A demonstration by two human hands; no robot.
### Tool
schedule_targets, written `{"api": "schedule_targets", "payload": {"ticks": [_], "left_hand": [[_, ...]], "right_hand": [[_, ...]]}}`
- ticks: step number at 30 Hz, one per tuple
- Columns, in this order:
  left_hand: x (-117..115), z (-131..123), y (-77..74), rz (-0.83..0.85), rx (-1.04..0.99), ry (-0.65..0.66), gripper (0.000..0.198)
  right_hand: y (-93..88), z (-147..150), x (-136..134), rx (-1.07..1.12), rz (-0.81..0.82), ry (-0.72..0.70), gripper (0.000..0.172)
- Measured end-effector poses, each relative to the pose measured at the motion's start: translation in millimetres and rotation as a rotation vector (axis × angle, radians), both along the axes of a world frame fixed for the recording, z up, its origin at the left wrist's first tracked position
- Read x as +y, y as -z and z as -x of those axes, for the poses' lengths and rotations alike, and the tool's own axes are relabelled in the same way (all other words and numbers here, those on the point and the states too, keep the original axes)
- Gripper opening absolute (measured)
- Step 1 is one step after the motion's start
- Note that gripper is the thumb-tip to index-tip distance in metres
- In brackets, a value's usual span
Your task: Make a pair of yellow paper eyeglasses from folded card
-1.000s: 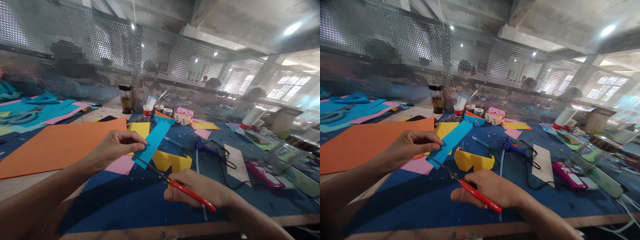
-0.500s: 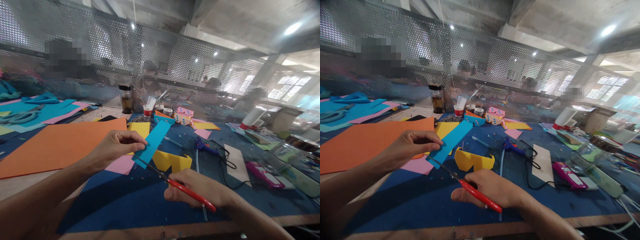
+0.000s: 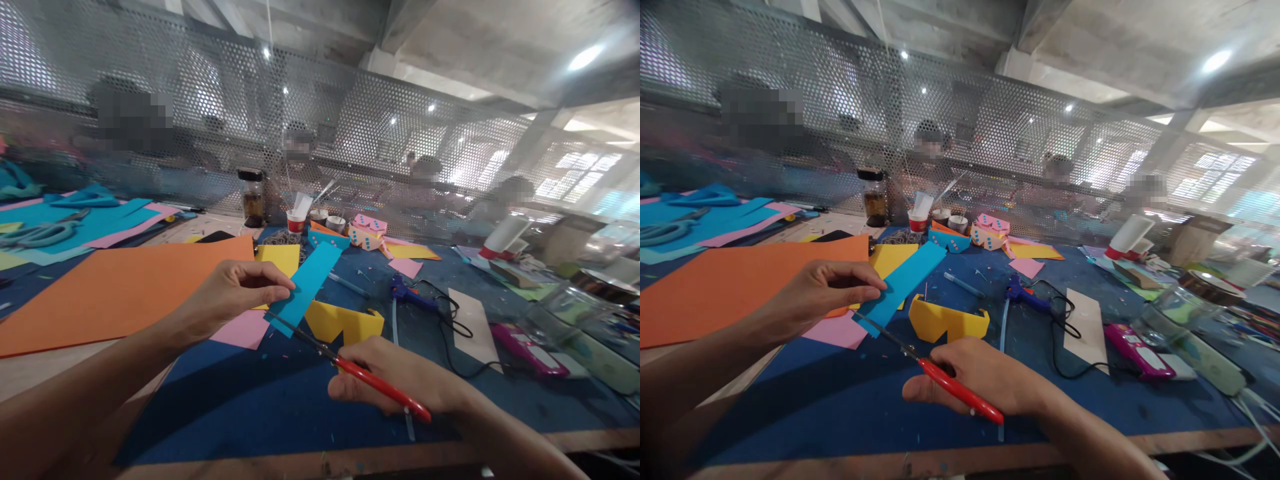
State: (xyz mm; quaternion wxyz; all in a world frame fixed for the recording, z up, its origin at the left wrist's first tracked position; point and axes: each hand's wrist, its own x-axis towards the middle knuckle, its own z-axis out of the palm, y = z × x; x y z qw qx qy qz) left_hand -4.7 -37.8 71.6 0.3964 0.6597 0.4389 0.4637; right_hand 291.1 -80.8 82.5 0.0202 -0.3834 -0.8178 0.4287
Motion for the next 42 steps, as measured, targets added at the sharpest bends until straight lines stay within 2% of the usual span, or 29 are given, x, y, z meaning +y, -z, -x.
{"api": "schedule_targets", "payload": {"ticks": [9,28,34,42], "left_hand": [[0,-1,-1.4,0.000,0.012,-0.011,0.018],[1,-1,1.0,-0.002,0.034,-0.004,0.022],[3,0,2.5,-0.002,0.056,0.003,0.024],[4,0,4.3,0.009,0.027,0.030,0.022]], "right_hand": [[2.1,-2,0,0.017,0.005,0.001,0.061],[1.1,-1,0,0.031,0.098,0.037,0.066],[7.2,-2,2,0.033,0.039,0.031,0.065],[11.8,-3,3,0.015,0.043,0.048,0.065]]}}
